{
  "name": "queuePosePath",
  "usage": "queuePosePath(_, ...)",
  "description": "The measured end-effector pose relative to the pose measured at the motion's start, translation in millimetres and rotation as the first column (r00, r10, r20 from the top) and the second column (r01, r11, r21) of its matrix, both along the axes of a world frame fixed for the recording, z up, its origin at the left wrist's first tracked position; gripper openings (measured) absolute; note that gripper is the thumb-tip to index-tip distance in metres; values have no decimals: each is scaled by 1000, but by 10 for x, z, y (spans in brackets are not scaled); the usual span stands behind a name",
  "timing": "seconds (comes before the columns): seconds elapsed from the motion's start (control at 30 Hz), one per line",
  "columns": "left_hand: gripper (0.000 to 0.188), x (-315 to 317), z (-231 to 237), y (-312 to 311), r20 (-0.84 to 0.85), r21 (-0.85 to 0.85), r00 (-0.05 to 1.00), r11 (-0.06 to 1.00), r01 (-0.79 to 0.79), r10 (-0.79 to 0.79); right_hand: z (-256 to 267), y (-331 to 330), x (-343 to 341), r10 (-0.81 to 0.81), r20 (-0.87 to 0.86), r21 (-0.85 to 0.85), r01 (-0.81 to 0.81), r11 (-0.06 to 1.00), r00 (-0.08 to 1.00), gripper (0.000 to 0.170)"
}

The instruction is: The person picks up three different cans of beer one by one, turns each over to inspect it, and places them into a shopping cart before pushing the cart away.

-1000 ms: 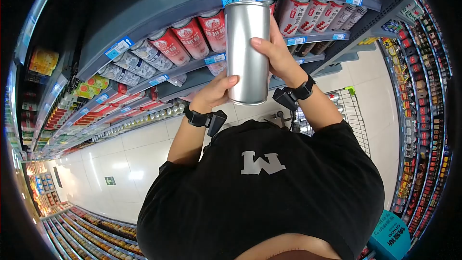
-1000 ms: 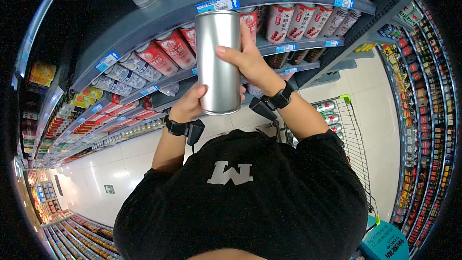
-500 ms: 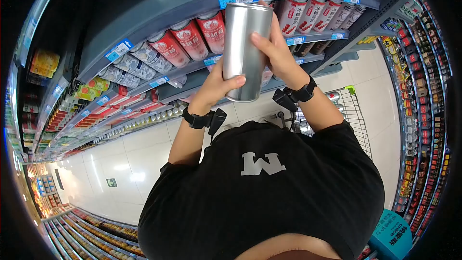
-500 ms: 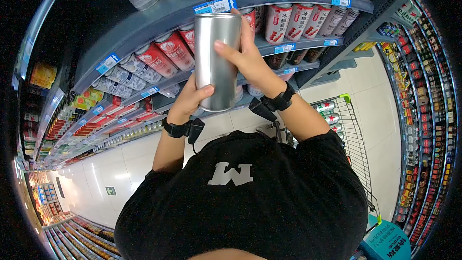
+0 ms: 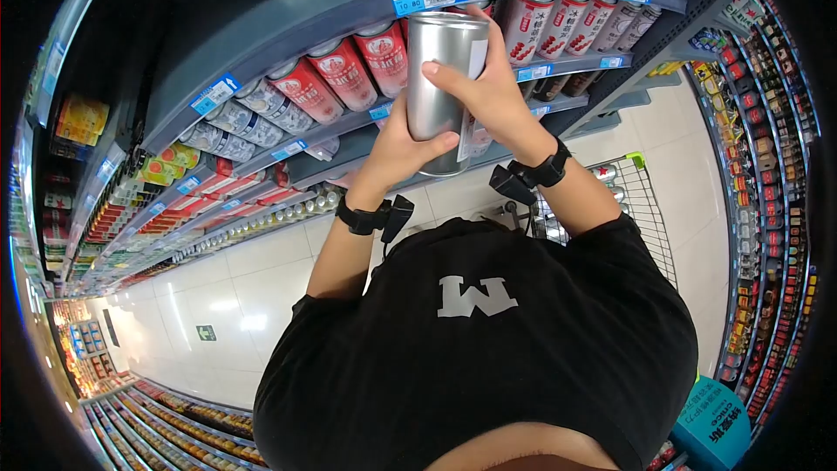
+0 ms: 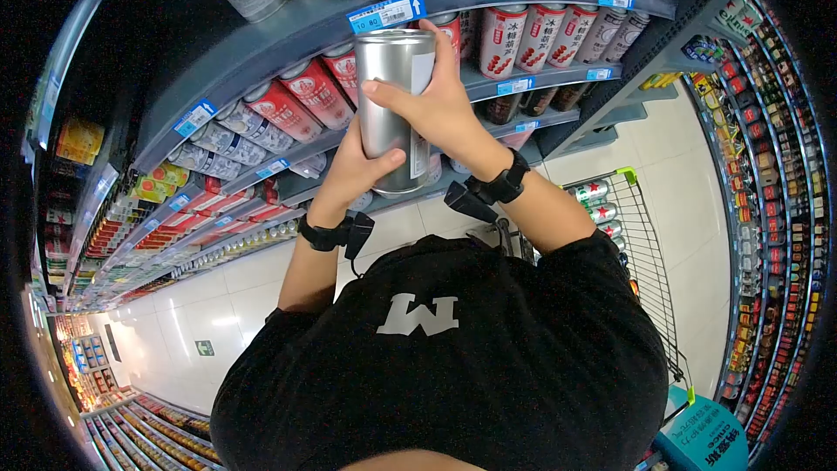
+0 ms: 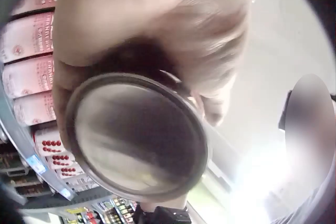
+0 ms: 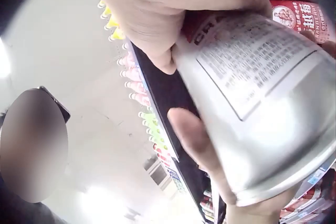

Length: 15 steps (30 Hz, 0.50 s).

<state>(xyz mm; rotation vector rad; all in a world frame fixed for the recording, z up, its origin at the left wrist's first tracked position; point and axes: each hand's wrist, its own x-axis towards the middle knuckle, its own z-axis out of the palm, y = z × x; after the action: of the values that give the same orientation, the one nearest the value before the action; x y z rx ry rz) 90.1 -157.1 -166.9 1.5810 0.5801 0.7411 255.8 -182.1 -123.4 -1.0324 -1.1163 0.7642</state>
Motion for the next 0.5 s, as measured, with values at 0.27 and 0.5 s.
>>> queuePosePath(0.27, 87, 19, -52, 89, 135, -84, 989, 995, -55, 67, 59, 7, 78, 69, -26, -53, -70, 996, 997, 90)
queuePosePath(0.5, 90, 21, 3, -51, 527, -456, 798, 696, 555, -291, 71, -103, 174, 479, -414, -55, -547, 835, 774, 50)
